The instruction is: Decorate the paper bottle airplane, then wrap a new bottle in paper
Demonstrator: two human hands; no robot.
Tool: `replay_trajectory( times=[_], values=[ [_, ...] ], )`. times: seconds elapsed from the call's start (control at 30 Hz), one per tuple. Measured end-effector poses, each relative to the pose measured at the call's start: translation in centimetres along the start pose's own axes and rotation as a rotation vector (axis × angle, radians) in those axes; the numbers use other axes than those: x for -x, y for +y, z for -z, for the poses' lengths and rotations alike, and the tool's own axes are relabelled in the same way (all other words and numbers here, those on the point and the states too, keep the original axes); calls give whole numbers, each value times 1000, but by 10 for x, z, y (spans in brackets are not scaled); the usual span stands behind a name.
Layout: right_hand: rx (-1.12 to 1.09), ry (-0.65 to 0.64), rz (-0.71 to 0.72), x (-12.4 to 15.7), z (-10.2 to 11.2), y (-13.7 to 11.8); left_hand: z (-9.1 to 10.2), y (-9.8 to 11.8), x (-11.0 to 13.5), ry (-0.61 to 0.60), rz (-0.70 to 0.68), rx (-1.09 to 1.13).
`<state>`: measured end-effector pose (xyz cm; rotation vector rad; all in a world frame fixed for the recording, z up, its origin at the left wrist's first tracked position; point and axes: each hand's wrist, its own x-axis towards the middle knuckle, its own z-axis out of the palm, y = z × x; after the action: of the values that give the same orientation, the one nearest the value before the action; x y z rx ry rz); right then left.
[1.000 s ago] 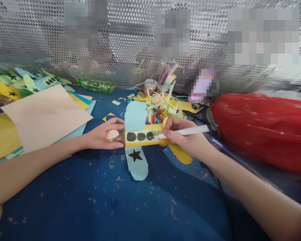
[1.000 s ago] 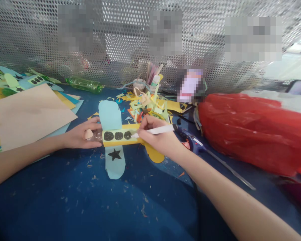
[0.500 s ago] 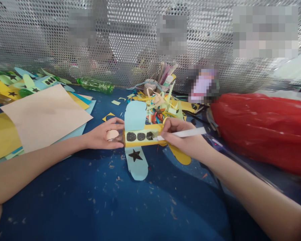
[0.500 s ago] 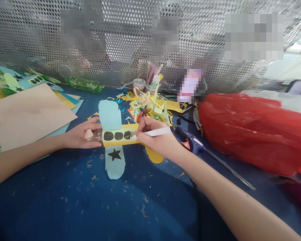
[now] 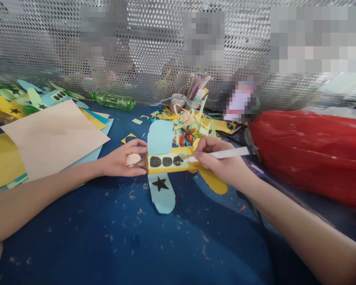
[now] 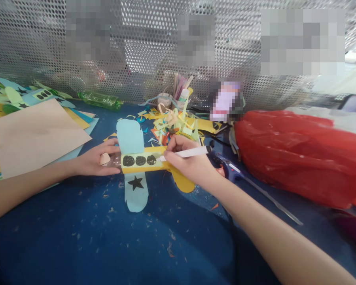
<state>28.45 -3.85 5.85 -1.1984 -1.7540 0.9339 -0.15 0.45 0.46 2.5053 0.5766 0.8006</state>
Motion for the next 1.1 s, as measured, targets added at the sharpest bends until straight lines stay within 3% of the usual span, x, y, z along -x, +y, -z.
replay_trajectory(
  times=[0.57,1.1],
  values=[
    [40,-42,-20,1,0,7,0,-1,0,9,-8,-5],
    [32,30,12,1,1,3,-1,-1,0,18,-19,-14]
  ],
)
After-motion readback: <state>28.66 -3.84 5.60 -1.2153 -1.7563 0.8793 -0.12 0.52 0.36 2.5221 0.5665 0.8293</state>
